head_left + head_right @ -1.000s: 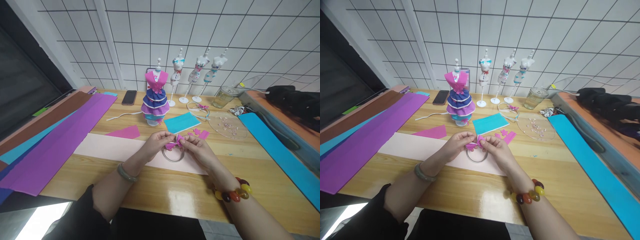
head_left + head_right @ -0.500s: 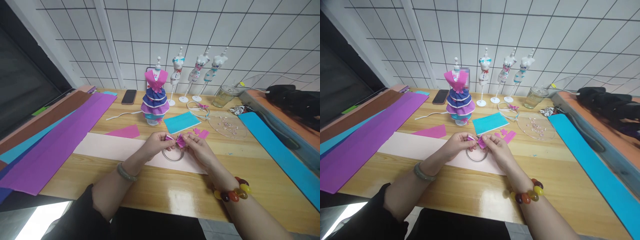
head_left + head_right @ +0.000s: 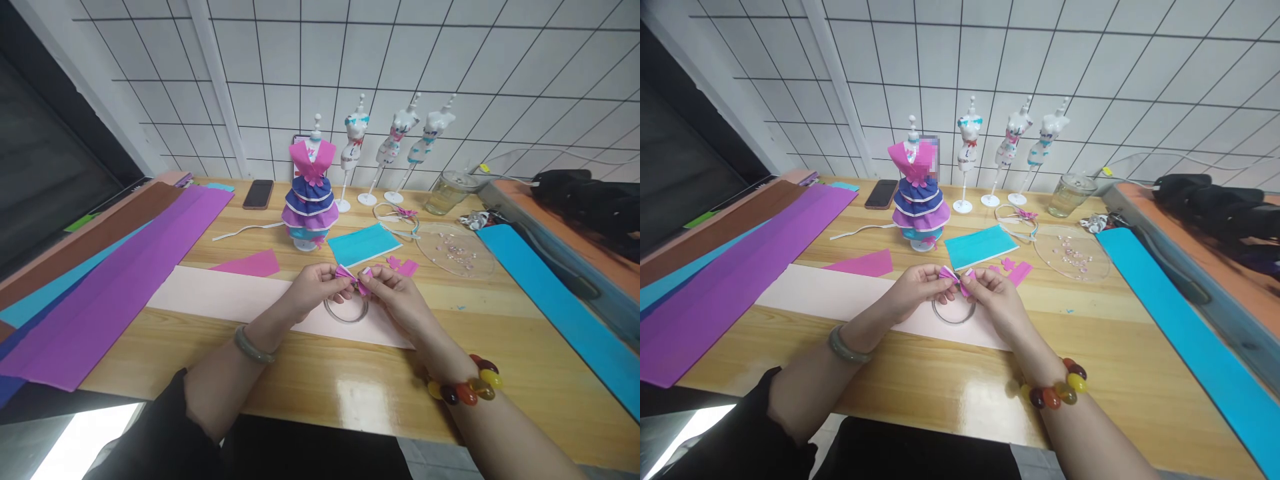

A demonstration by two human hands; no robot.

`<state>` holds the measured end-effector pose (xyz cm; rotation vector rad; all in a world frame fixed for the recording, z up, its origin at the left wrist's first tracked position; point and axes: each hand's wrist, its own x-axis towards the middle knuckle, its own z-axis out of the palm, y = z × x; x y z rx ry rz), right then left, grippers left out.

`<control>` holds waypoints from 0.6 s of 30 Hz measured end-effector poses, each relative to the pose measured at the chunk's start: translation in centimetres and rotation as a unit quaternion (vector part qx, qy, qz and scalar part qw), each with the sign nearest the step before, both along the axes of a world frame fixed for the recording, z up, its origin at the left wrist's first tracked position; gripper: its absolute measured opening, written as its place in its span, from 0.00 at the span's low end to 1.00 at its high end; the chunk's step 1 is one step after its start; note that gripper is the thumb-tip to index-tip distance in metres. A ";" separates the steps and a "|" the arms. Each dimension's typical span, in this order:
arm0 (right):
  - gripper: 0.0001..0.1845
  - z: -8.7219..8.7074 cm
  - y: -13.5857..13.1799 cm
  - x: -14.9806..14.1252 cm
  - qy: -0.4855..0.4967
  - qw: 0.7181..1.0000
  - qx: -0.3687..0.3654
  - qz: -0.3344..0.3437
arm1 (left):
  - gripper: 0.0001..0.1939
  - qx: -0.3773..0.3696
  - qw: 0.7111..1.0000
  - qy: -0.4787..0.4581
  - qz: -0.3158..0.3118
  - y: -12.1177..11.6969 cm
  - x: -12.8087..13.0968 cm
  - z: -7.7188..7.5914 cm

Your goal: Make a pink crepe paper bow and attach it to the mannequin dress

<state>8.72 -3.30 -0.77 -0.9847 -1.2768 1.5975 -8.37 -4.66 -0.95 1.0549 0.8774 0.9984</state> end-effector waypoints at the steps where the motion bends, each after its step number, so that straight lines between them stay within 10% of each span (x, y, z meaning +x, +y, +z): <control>1: 0.09 0.0 0.0 0.0 0.000 1.000 0.002 0.002 | 0.13 -0.001 1.000 0.001 0.002 0.0 0.0 0.0; 18: 0.21 0.2 0.1 0.0 0.010 0.999 -0.048 -0.005 | 0.13 0.018 1.000 0.012 -0.004 -0.2 0.1 -0.1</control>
